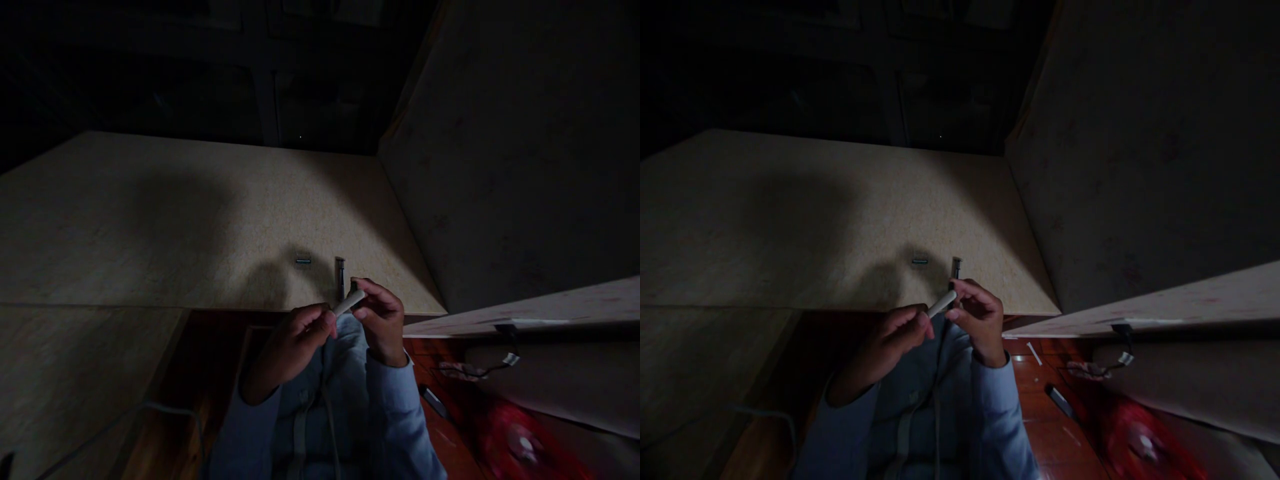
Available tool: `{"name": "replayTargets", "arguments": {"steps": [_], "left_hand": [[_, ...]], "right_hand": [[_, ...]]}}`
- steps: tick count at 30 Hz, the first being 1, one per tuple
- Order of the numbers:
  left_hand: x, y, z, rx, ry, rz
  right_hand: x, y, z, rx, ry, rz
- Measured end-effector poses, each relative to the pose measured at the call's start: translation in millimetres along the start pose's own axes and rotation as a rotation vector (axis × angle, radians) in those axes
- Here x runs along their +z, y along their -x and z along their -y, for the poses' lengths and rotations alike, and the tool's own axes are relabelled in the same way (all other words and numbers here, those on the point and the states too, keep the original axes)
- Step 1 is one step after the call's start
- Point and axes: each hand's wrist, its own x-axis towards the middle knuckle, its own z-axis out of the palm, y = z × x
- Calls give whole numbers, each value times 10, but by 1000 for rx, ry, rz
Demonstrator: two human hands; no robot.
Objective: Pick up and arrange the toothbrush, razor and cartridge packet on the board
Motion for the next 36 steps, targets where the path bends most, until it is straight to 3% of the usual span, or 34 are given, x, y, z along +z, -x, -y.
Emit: {"name": "replayTargets", "arguments": {"steps": [5, 8, 14, 17, 23, 27, 33, 36], "left_hand": [[-60, 22, 7, -32, 87, 146], [-53, 0, -7, -43, 163, 171], [17, -71, 20, -33, 168, -72], [14, -73, 58, -23, 95, -112], [-57, 0, 29, -14, 27, 103], [-56, 3, 28, -13, 34, 147], [22, -82, 107, -17, 111, -93], [36, -91, 98, -5, 48, -139]], "right_hand": [[-3, 9, 7, 8, -5, -2], [-9, 14, 19, 20, -6, 55], [8, 9, 32, 11, -30, 105], [13, 7, 16, 6, -48, 99], [12, 15, 18, 25, -53, -6], [1, 25, 39, 48, -51, 0], [23, 33, 31, 64, -27, 62], [42, 25, 19, 63, -41, 44]]}}
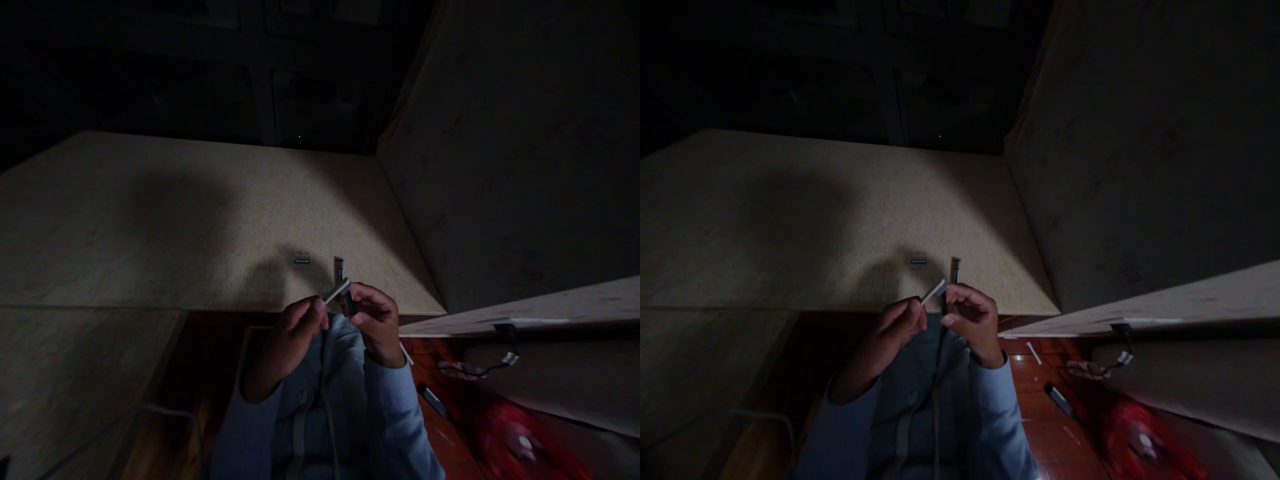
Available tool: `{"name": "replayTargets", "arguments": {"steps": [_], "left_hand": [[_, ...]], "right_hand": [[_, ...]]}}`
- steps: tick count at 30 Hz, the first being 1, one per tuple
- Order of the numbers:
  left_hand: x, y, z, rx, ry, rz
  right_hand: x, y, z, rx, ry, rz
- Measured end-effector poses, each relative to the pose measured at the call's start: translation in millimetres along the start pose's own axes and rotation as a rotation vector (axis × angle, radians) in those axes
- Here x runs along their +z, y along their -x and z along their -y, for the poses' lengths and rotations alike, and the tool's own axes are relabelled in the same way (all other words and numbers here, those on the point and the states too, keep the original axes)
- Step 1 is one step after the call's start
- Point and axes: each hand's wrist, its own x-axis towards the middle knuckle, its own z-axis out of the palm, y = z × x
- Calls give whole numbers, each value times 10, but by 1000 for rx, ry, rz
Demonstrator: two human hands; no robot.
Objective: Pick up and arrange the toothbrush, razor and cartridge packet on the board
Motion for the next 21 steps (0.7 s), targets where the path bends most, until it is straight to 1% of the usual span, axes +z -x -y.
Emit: {"name": "replayTargets", "arguments": {"steps": [2, 3, 7, 11, 21], "left_hand": [[-10, 12, -23, 18, -45, 6], [-20, 21, -36, 26, -62, 29], [-78, 59, -73, 28, -80, 166], [-116, 70, -63, 9, -52, 249], [-132, 65, -64, -17, 55, 313]], "right_hand": [[2, -4, -1, 4, -21, -16], [0, -5, 1, 10, -30, -25], [-10, -2, 13, 26, -29, -57], [0, 3, 17, 21, -37, -67], [41, 12, -6, 37, -44, -101]]}}
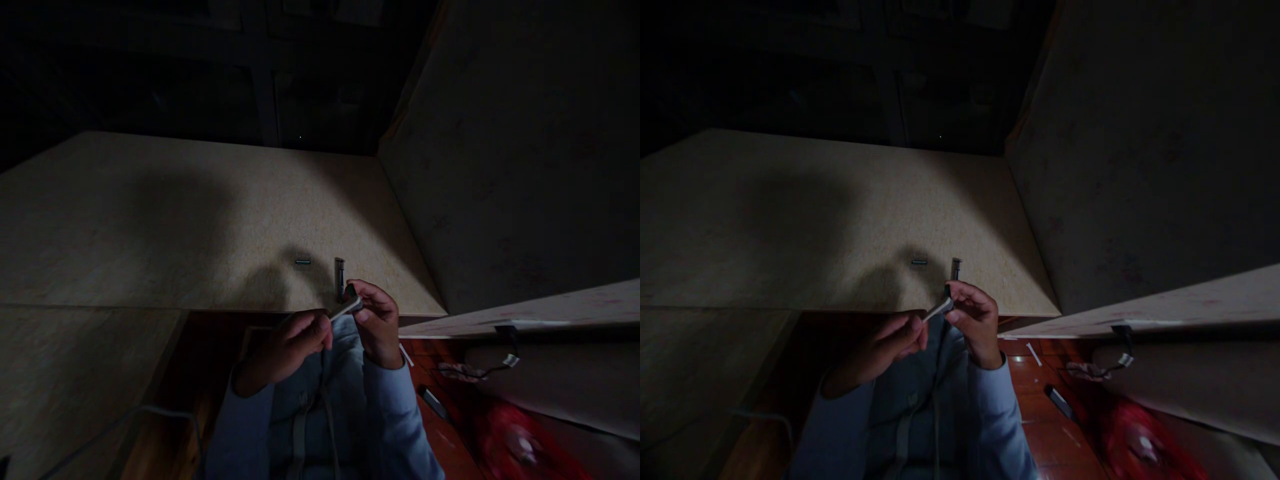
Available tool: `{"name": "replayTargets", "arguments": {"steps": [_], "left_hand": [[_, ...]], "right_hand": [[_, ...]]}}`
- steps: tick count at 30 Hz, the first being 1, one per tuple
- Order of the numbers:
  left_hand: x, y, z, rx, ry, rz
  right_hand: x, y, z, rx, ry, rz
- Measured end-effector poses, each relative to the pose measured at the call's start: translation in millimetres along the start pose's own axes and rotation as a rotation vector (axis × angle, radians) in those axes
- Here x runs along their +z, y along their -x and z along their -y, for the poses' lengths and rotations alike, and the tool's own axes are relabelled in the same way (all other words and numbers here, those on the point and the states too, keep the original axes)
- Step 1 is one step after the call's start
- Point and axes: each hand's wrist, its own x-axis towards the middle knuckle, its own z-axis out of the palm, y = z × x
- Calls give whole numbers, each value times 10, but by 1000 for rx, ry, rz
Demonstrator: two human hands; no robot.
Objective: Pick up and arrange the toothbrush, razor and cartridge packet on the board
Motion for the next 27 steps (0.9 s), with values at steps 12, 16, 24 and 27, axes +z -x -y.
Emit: {"name": "replayTargets", "arguments": {"steps": [12, 16, 24, 27], "left_hand": [[78, -78, 85, -6, 104, -160], [67, -79, 84, 6, 61, -136], [37, -56, 35, 21, 101, -23], [45, -78, 66, 39, 112, -44]], "right_hand": [[-24, -1, -8, 17, -70, 9], [-7, -2, 0, 14, -107, -4], [17, -18, -3, 9, -106, -7], [26, -14, -4, 17, -73, -13]]}}
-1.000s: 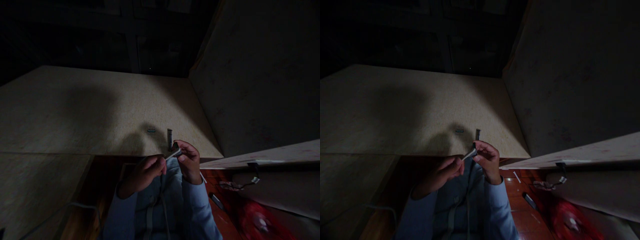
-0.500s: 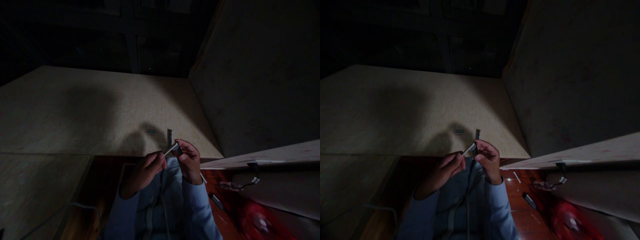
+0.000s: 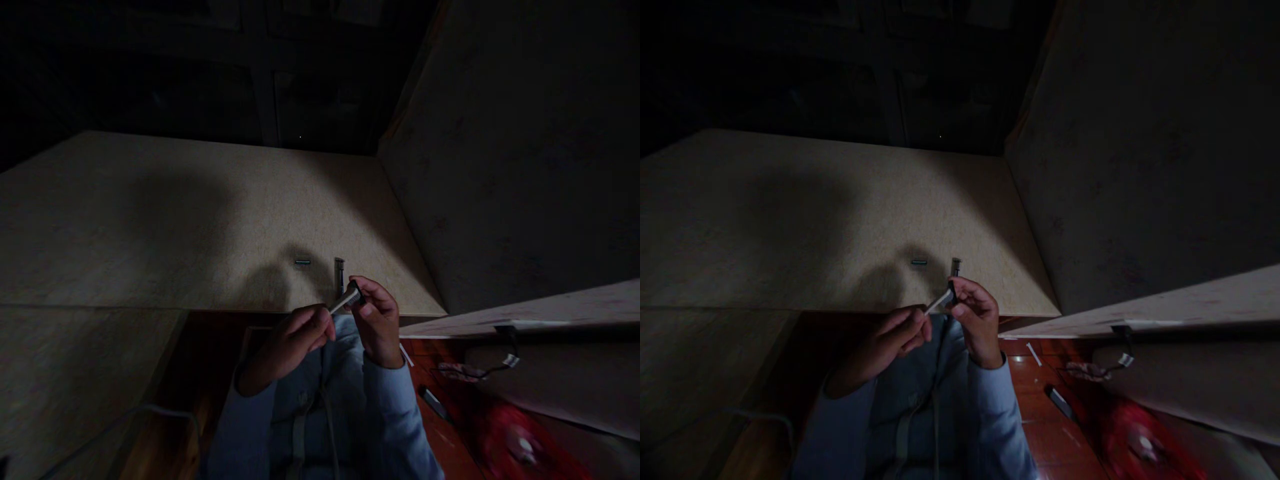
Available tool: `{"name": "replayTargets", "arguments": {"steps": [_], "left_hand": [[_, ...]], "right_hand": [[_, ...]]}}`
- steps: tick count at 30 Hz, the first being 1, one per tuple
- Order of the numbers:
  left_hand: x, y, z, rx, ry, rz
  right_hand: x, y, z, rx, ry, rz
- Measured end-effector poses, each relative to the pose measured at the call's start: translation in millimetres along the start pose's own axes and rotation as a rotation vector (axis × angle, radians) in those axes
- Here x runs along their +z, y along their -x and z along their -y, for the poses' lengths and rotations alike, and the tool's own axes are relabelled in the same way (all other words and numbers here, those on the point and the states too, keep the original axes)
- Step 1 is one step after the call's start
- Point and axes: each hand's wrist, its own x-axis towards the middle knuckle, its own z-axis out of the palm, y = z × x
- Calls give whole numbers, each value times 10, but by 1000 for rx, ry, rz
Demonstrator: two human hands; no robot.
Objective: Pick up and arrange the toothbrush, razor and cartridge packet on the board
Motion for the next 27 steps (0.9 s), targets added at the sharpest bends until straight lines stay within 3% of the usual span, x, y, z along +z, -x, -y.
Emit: {"name": "replayTargets", "arguments": {"steps": [5, 9, 21, 27], "left_hand": [[23, -52, 22, 13, 34, -171], [29, -68, 14, 13, 35, -231], [29, -12, 52, 5, -81, -76], [38, -22, 17, 30, 18, -51]], "right_hand": [[24, 7, 9, -1, -1, 41], [37, 5, 4, -8, -27, 49], [39, -10, 2, 59, -51, 38], [52, -7, 8, 80, -87, 61]]}}
